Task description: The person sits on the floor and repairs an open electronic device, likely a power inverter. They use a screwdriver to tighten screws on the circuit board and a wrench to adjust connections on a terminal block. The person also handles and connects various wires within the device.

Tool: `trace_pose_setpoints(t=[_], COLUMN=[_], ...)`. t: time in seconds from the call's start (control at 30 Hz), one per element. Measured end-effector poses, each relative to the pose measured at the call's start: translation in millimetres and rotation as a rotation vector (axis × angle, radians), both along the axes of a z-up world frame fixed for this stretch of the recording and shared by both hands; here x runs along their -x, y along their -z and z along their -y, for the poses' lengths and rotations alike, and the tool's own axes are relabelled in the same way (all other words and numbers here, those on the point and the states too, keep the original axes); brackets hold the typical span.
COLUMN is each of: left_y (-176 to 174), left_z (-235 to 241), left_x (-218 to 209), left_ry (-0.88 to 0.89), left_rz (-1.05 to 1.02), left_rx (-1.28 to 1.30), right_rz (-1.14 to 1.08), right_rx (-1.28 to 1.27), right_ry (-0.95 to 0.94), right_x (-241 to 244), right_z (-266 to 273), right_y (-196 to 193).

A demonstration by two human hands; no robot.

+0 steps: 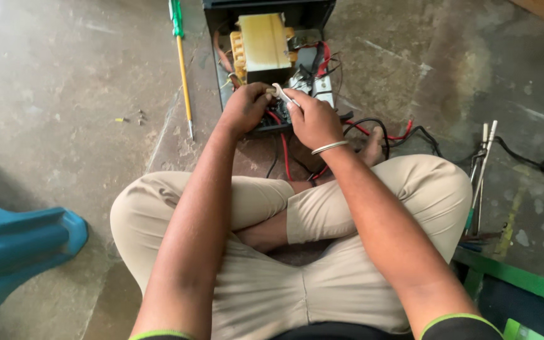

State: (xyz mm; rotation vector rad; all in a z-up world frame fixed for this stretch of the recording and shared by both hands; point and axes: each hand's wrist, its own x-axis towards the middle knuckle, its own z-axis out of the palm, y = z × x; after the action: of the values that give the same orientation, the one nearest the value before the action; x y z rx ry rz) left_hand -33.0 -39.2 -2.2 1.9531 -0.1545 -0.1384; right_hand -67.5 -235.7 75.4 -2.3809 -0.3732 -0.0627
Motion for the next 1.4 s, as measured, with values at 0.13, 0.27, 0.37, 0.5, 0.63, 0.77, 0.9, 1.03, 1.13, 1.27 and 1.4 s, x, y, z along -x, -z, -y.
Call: trace_pose_setpoints(t=[0.13, 0.27, 0.37, 0.5, 0.63, 0.77, 0.9, 1.03, 1.13, 1.27, 1.4], left_y=[-1.2, -9.4, -19.7, -29.8, -35.7, -36.3, -38.0, -38.4, -35.9, -30.0, -16.2], left_z=[-0.1, 1.5, 5.6, 11.4, 13.2, 14.9, 17.2, 19.6, 20.8, 14.8, 9.9], left_x=[-2.3, 4.2, 7.4, 12.3, 15.0, 16.0, 15.4, 15.3, 18.1, 12.6, 2.4], left_ry=[-0.003, -0.039, -0.071, -0.094, -0.107, -0.103, -0.127, -0.14, -0.128, -0.155, -0.143], left_rz=[0.035, 0.11, 0.131, 0.154, 0.196, 0.215, 0.223, 0.191, 0.202, 0.171, 0.093], left_rx=[-0.023, -0.102, -0.19, -0.277, -0.338, -0.417, -0.414, -0.422, -0.408, -0.306, -0.214], right_rz=[0.003, -0.052, 0.008, -0.068, -0.086, -0.111, -0.127, -0.051, -0.056, -0.085, -0.015], right_rx=[0.11, 0.187, 0.078, 0.002, -0.002, 0.003, 0.07, 0.114, 0.182, -0.009, -0.136], right_ry=[-0.012, 0.027, -0.03, -0.063, -0.107, -0.099, -0.036, 0.009, 0.061, 0.007, -0.066], right_x=[-2.2, -5.4, -16.5, -28.8, -32.9, -32.2, -30.2, -27.1, -29.3, -37.5, -36.0], right_z=[-4.7, -7.2, -0.6, 10.9, 13.2, 13.3, 9.3, 2.9, -3.4, -1.0, 11.1], right_y=[-0.9, 0.0, 2.1, 9.7, 12.3, 9.5, 7.5, 9.8, 13.5, 15.8, 17.5])
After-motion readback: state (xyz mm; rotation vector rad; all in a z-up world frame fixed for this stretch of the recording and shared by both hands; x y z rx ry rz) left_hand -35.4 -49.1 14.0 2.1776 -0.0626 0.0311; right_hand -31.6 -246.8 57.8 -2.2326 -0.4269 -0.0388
